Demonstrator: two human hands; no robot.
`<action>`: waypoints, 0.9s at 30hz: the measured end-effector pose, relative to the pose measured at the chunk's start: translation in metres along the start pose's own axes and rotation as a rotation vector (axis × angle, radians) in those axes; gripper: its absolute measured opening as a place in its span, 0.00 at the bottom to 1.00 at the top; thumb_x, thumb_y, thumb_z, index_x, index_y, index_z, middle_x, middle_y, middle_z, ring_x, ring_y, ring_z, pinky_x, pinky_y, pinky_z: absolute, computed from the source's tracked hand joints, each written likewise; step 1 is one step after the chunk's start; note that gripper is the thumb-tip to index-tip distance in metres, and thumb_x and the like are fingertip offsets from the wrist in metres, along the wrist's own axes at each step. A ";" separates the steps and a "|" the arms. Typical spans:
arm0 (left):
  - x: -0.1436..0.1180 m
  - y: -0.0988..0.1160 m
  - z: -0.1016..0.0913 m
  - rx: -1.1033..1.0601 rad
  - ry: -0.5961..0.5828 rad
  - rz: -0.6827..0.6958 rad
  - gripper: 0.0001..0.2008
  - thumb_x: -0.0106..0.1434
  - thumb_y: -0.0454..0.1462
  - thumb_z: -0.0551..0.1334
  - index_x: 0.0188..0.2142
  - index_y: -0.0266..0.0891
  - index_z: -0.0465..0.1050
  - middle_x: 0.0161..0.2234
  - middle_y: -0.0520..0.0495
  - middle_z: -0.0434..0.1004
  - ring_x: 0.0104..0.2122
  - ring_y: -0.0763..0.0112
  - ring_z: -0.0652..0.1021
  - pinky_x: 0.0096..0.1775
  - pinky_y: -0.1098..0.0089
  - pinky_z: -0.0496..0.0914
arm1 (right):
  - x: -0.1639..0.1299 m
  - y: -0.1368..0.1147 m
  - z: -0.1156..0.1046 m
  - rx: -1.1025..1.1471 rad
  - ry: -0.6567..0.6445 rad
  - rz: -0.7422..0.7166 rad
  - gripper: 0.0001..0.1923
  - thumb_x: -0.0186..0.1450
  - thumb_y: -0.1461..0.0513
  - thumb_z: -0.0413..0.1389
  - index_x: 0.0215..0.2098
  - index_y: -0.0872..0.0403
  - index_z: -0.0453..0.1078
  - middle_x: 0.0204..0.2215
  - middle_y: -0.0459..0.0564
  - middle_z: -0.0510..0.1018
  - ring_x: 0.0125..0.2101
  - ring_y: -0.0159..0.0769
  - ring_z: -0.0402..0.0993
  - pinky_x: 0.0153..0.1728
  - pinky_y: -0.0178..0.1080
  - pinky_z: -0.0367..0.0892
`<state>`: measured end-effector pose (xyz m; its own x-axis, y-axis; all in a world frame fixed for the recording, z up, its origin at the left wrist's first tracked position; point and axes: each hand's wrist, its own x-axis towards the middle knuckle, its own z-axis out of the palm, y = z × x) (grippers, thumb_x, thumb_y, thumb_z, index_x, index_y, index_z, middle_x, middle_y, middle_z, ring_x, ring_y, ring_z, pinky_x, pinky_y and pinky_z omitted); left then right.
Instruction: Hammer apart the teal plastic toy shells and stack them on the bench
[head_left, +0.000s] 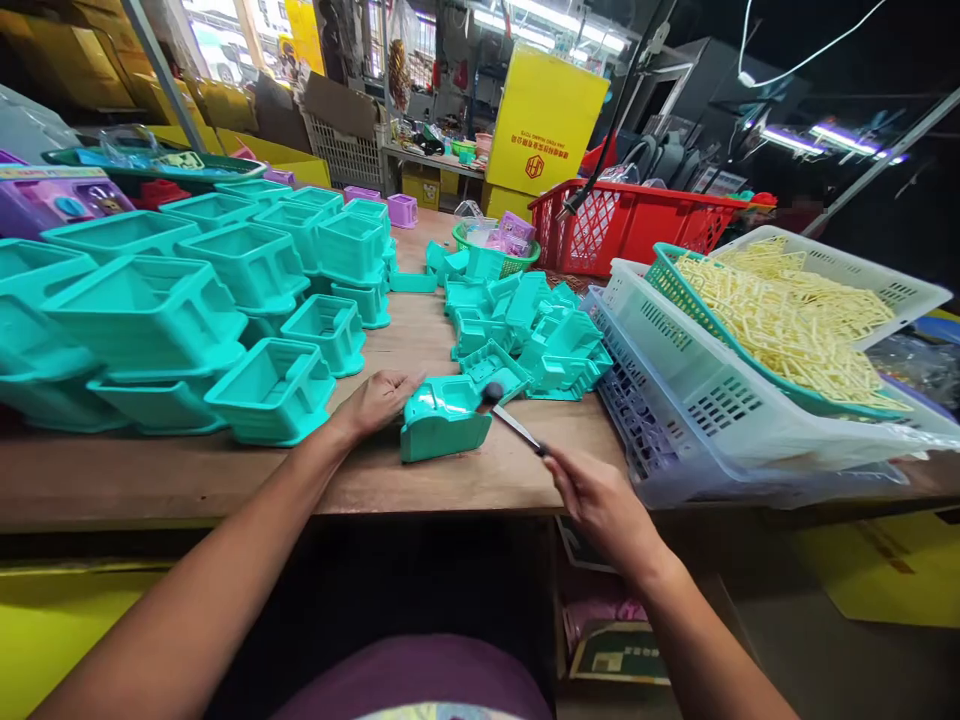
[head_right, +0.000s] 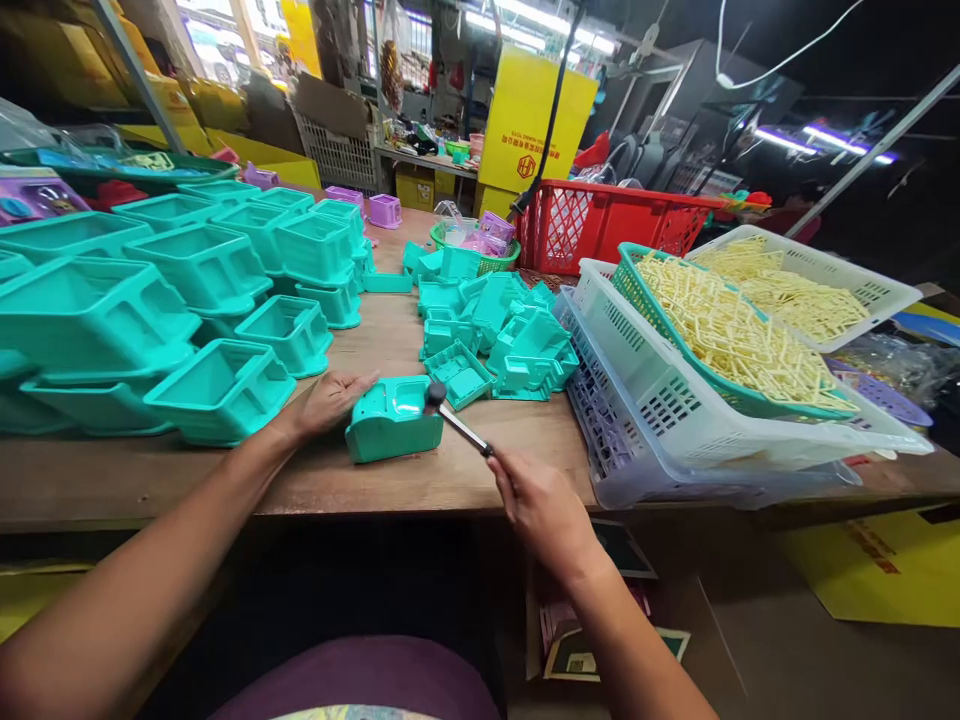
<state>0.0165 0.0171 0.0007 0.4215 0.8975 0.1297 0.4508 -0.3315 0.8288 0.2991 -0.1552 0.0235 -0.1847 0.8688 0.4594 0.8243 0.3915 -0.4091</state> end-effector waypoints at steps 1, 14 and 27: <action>0.000 -0.002 0.001 0.003 0.011 0.010 0.26 0.64 0.56 0.49 0.19 0.41 0.55 0.19 0.53 0.58 0.23 0.73 0.61 0.27 0.71 0.59 | 0.002 0.000 0.002 -0.021 -0.042 -0.005 0.13 0.73 0.61 0.48 0.49 0.54 0.72 0.34 0.51 0.81 0.31 0.36 0.78 0.32 0.35 0.70; -0.005 -0.003 0.009 0.089 0.156 -0.002 0.22 0.67 0.52 0.45 0.21 0.44 0.55 0.20 0.50 0.63 0.25 0.65 0.68 0.33 0.66 0.61 | 0.062 -0.022 0.014 -0.134 -0.040 -0.019 0.15 0.74 0.58 0.46 0.50 0.54 0.72 0.38 0.54 0.82 0.36 0.39 0.79 0.37 0.37 0.70; 0.000 -0.014 0.013 -0.090 0.149 -0.061 0.24 0.64 0.54 0.51 0.25 0.40 0.71 0.25 0.44 0.77 0.37 0.56 0.77 0.41 0.66 0.67 | 0.026 -0.055 0.002 -0.188 -0.081 -0.107 0.18 0.74 0.60 0.47 0.59 0.53 0.67 0.44 0.56 0.81 0.37 0.41 0.80 0.37 0.38 0.72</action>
<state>0.0205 0.0177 -0.0175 0.2717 0.9504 0.1514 0.3965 -0.2539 0.8822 0.2482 -0.1536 0.0565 -0.3130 0.8498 0.4241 0.8813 0.4263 -0.2038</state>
